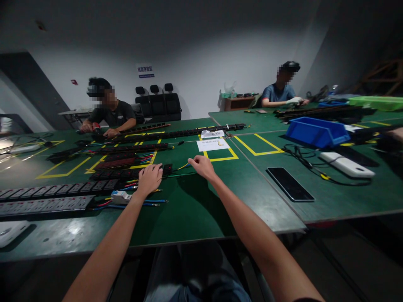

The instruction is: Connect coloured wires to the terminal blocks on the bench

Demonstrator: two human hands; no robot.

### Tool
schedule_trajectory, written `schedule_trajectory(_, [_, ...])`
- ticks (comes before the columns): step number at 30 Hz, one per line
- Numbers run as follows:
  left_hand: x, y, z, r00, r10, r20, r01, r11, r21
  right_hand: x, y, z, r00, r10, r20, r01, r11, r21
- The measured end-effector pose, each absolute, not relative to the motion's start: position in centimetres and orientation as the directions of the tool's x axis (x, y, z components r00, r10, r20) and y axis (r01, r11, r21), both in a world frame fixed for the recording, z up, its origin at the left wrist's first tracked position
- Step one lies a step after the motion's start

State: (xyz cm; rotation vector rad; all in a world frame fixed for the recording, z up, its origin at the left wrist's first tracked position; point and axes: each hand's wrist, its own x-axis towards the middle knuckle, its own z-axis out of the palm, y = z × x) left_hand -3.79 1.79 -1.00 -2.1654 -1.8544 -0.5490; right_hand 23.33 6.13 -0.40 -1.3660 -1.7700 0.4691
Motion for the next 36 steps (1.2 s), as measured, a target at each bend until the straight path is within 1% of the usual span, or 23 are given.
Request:
schedule_trajectory(2, [-3.8, 1.8, -1.1, 0.128, 0.893, 0.432, 0.984, -0.169, 0.058, 23.2, 6.0, -0.3, -0.091, 0.913, 0.398, 0.619, 0.365, -0.695])
schedule_trajectory(7, [-3.8, 2.0, -1.3, 0.125, 0.889, 0.441, 0.986, -0.161, 0.044, 23.9, 6.4, -0.6, -0.101, 0.918, 0.383, 0.668, 0.348, -0.658])
schedule_trajectory(13, [-3.7, 1.9, -1.1, 0.122, 0.895, 0.430, 0.985, -0.161, 0.055, 25.6, 7.0, -1.6, -0.295, 0.888, 0.353, 0.653, 0.457, -0.604])
schedule_trajectory(15, [-3.7, 1.8, -1.0, 0.120, 0.897, 0.425, 0.985, -0.159, 0.059, 26.0, 7.0, -1.8, -0.299, 0.889, 0.348, 0.676, 0.454, -0.581])
schedule_trajectory(18, [-3.7, 1.7, -0.9, 0.119, 0.899, 0.422, 0.985, -0.161, 0.065, 26.3, 6.9, -1.7, -0.266, 0.915, 0.303, 0.725, 0.397, -0.563])
schedule_trajectory(20, [-3.7, 1.7, -0.8, 0.119, 0.899, 0.422, 0.984, -0.164, 0.072, 26.4, 7.0, -1.6, -0.240, 0.942, 0.237, 0.737, 0.335, -0.587])
schedule_trajectory(23, [-3.7, 1.7, -0.9, 0.116, 0.900, 0.420, 0.984, -0.163, 0.077, 26.6, 7.1, -1.3, -0.219, 0.964, 0.150, 0.685, 0.261, -0.680])
schedule_trajectory(26, [-3.7, 1.7, -0.9, 0.114, 0.902, 0.416, 0.985, -0.158, 0.074, 26.6, 7.2, -1.1, -0.219, 0.969, 0.117, 0.564, 0.223, -0.795])
schedule_trajectory(30, [-3.6, 1.7, -0.9, 0.114, 0.901, 0.418, 0.985, -0.157, 0.070, 26.0, 7.1, -0.8, -0.168, 0.983, 0.074, 0.371, 0.132, -0.919])
schedule_trajectory(33, [-3.6, 1.7, -1.0, 0.118, 0.896, 0.428, 0.985, -0.161, 0.065, 25.5, 7.1, -0.9, -0.139, 0.988, 0.068, 0.245, 0.100, -0.964])
schedule_trajectory(36, [-3.6, 1.7, -1.1, 0.119, 0.890, 0.439, 0.986, -0.159, 0.055, 25.0, 7.2, -1.2, -0.132, 0.988, 0.083, 0.158, 0.104, -0.982])
